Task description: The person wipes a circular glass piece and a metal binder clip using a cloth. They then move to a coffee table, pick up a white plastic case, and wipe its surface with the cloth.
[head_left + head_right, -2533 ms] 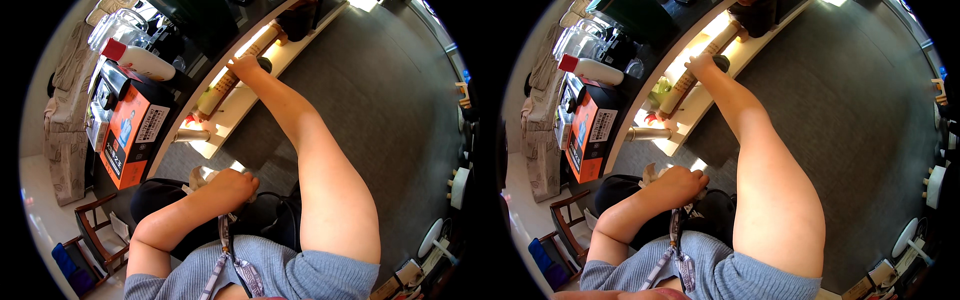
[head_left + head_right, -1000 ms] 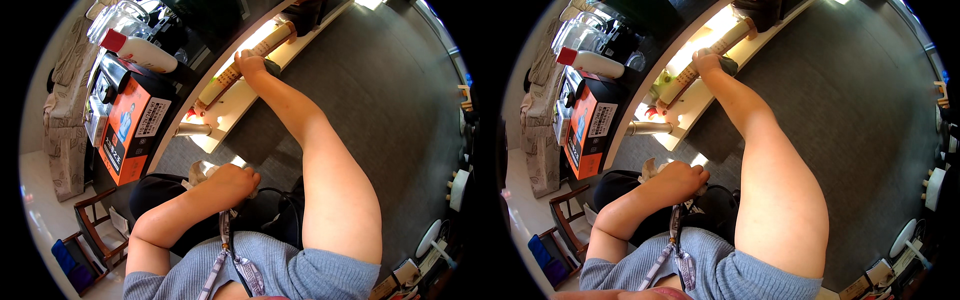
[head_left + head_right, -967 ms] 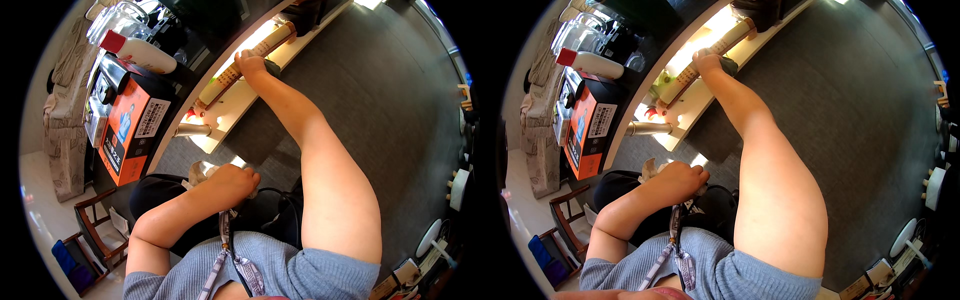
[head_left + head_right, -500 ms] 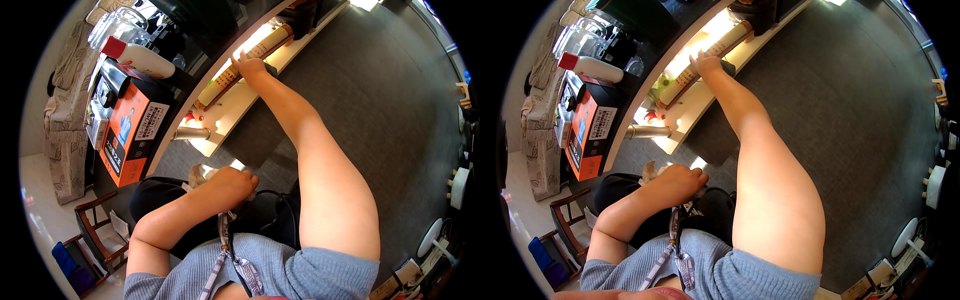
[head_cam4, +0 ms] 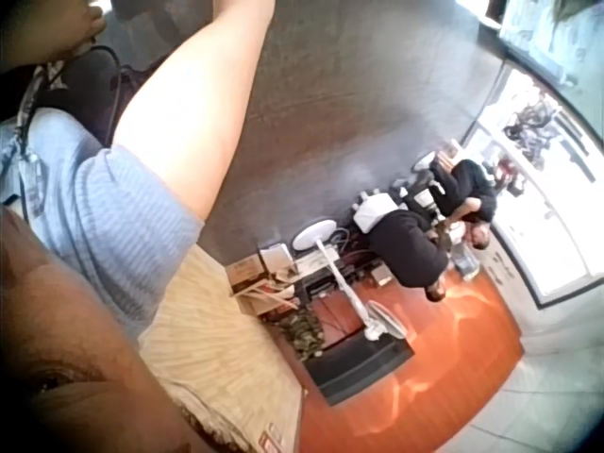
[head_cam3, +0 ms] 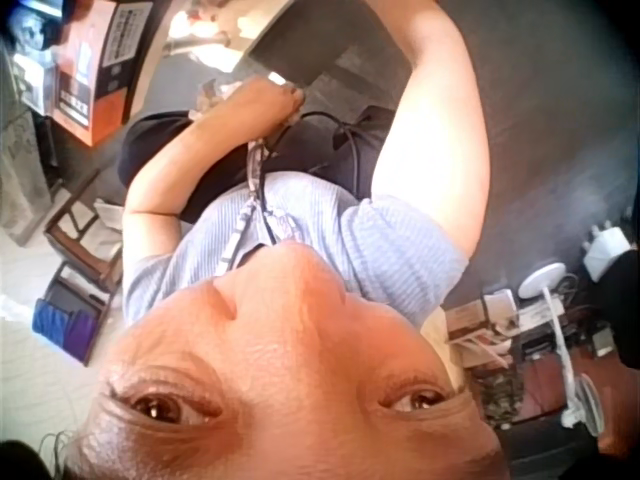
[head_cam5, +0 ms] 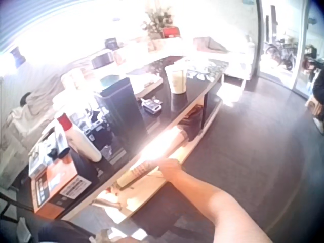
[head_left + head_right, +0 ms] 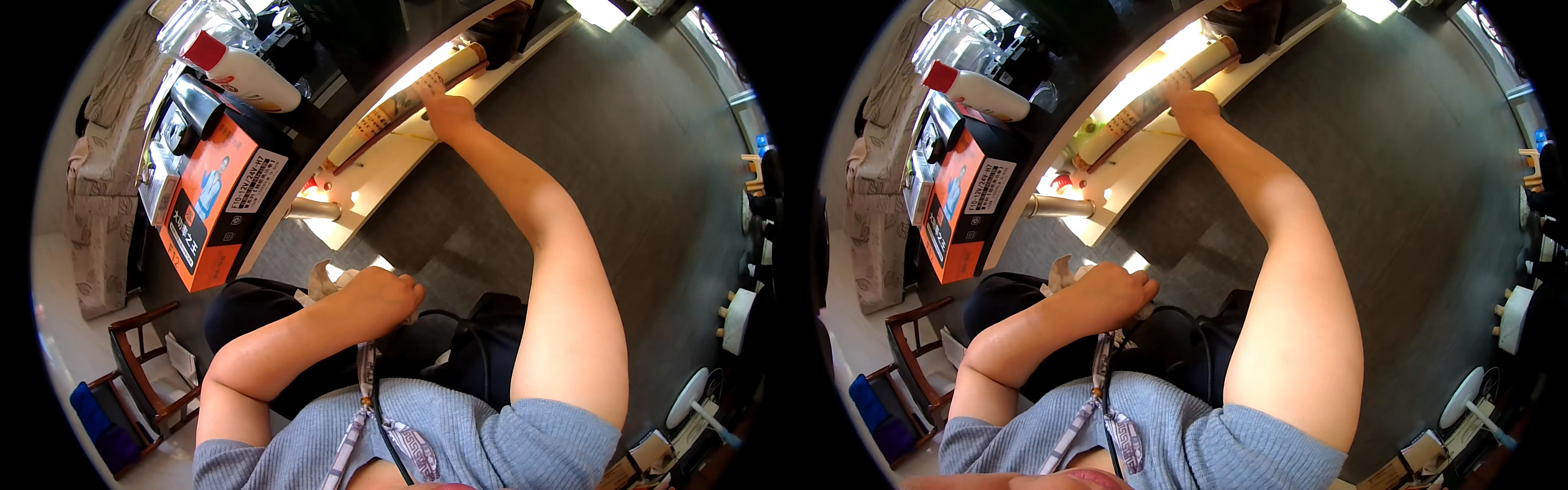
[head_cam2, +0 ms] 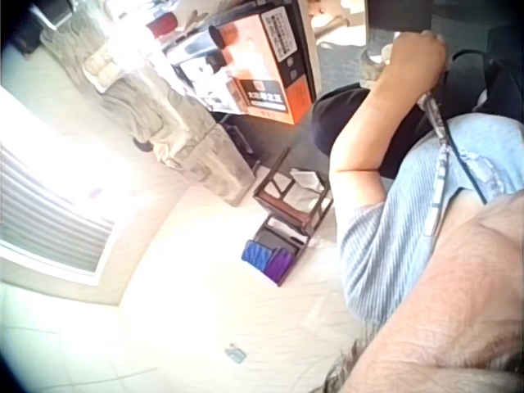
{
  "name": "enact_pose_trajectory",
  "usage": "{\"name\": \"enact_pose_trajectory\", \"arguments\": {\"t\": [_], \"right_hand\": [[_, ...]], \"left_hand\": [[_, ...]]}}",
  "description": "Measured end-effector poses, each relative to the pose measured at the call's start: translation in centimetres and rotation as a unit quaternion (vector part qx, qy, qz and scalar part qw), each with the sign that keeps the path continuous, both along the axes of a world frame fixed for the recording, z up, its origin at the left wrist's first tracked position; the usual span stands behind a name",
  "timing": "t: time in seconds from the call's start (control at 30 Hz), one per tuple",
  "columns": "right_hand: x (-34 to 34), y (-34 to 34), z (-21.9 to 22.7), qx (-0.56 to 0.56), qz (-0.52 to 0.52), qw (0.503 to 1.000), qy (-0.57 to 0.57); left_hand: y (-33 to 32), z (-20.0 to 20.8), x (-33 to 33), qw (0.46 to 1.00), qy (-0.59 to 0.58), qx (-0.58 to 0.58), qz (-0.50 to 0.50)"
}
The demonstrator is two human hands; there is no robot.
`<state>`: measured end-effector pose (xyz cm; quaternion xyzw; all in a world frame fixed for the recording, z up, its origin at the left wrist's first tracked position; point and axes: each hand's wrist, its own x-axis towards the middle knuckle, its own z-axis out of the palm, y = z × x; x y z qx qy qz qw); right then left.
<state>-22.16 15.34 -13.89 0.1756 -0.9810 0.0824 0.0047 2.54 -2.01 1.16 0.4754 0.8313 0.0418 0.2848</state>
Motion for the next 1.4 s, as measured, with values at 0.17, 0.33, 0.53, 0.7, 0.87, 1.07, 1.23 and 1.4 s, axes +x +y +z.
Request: {"name": "enact_pose_trajectory", "arguments": {"t": [0.17,0.33,0.53,0.7,0.87,1.07,1.23,1.4], "right_hand": [[-2.4,3.2,-1.7,-0.008,-0.149,0.987,-0.064],[-3.9,2.5,1.2,-0.052,-0.128,0.990,-0.013],[-11.2,0.4,1.5,-0.045,-0.155,0.985,0.058],[-14.7,-1.9,2.4,-0.041,-0.245,0.968,-0.038],[-16.5,-2.0,4.6,-0.015,-0.252,0.962,-0.101],[-17.2,-2.2,3.7,-0.020,-0.239,0.969,-0.067],[-16.7,-1.8,2.2,-0.025,-0.219,0.975,-0.038],[-16.5,-1.5,1.5,-0.034,-0.208,0.977,-0.020]], "left_hand": [[0.0,-0.7,-0.2,1.000,0.002,-0.005,-0.004],[-0.4,-1.2,-0.4,1.000,0.007,-0.013,0.006],[0.0,-1.7,-1.8,1.000,-0.001,-0.019,-0.004],[-0.2,-2.0,-2.7,0.998,-0.015,-0.056,0.021],[-0.9,-1.9,-3.1,0.995,-0.013,-0.090,0.028],[-1.1,-2.0,-3.5,0.994,-0.037,-0.092,0.045],[-0.7,-1.7,-3.8,0.992,-0.045,-0.107,0.041],[-0.4,-1.4,-3.6,0.992,-0.036,-0.111,0.041]]}}
